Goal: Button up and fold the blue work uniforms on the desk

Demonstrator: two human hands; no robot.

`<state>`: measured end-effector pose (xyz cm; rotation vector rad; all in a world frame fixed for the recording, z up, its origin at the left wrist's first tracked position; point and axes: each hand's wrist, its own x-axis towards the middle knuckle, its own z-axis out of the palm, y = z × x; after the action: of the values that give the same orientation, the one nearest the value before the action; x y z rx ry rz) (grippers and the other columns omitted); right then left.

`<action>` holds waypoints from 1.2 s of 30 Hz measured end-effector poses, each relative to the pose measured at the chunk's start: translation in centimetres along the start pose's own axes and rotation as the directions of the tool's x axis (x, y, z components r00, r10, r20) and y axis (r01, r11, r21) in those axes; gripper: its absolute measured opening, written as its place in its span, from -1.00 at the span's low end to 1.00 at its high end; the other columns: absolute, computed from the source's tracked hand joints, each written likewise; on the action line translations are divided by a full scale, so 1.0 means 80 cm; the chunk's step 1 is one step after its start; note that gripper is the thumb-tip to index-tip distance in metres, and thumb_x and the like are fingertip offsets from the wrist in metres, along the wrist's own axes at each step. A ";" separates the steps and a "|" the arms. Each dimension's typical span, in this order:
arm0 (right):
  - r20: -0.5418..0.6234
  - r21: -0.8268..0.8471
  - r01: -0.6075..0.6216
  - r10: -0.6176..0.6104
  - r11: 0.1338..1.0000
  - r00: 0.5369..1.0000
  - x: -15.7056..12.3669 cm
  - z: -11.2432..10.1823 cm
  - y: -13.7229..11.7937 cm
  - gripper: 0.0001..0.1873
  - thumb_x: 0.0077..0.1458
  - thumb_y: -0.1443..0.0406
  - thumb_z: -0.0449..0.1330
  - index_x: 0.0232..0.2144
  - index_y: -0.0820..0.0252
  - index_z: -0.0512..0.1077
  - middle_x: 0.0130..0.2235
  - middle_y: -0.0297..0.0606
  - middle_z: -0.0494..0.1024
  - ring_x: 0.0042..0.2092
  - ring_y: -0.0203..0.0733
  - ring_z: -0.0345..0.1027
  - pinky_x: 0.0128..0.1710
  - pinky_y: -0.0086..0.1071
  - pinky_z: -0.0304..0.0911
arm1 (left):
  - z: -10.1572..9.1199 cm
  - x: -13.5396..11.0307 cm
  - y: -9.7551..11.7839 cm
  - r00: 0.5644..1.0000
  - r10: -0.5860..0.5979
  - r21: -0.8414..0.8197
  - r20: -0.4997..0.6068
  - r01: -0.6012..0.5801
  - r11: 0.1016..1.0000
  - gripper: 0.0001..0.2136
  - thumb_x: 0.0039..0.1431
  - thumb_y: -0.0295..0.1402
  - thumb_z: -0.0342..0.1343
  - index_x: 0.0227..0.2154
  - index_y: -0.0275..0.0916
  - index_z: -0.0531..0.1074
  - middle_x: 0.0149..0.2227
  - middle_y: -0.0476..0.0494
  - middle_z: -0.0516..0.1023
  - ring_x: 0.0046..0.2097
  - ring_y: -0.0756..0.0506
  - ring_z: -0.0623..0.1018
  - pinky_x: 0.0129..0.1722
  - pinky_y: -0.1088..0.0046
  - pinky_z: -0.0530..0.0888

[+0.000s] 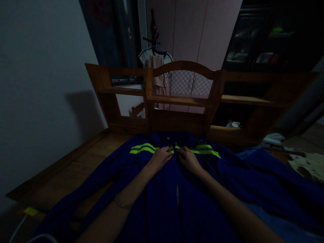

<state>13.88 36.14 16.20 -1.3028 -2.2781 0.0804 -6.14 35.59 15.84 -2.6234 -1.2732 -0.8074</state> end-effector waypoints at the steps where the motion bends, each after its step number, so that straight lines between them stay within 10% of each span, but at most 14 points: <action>1: -0.022 0.062 0.005 -0.004 0.998 1.000 0.000 0.000 0.003 -0.67 0.20 0.29 0.00 -0.03 0.20 0.41 -0.19 -0.18 0.36 -0.21 -0.27 0.30 -0.18 -0.46 0.16 | 0.001 0.000 0.001 1.000 0.000 0.011 0.005 0.000 1.000 -0.82 0.25 -0.36 -0.03 -0.27 -0.22 0.48 -0.25 -0.12 0.39 -0.19 -0.06 0.41 -0.21 0.46 0.34; 13: -0.182 0.517 0.142 -0.054 0.844 0.982 0.006 0.001 0.013 -0.77 0.13 0.22 0.13 -0.23 0.17 0.51 -0.20 -0.22 0.44 -0.16 -0.25 0.33 -0.14 -0.41 0.21 | 0.016 0.009 -0.008 0.965 -0.262 -0.325 -0.028 0.239 0.915 -0.87 0.14 -0.44 0.04 -0.29 -0.27 0.48 -0.32 -0.09 0.45 -0.27 -0.03 0.44 -0.25 0.51 0.31; 25: -0.117 0.493 0.148 -0.103 0.857 0.988 0.001 -0.002 0.003 -0.84 0.10 0.30 0.16 -0.27 0.16 0.52 -0.25 -0.28 0.50 -0.21 -0.25 0.38 -0.20 -0.42 0.22 | 0.024 0.014 -0.001 0.929 -0.370 -0.405 -0.003 0.337 0.850 -0.89 0.03 -0.60 -0.01 -0.40 -0.32 0.37 -0.37 -0.12 0.43 -0.30 -0.06 0.43 -0.28 0.47 0.30; 36: -0.302 0.294 0.263 -0.172 0.919 0.938 -0.002 -0.007 -0.010 -0.81 0.16 0.27 0.11 -0.24 0.11 0.51 -0.22 -0.27 0.45 -0.22 -0.27 0.34 -0.22 -0.43 0.22 | 0.020 0.022 0.015 0.865 -0.495 -0.686 -0.081 0.312 0.657 -0.90 0.11 -0.52 -0.03 -0.35 -0.32 0.37 -0.36 -0.13 0.50 -0.31 -0.04 0.52 -0.35 0.54 0.39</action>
<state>13.60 35.46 16.81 -0.8245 -2.0513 0.1862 -3.73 36.55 15.53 -2.5333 -1.7826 -1.9392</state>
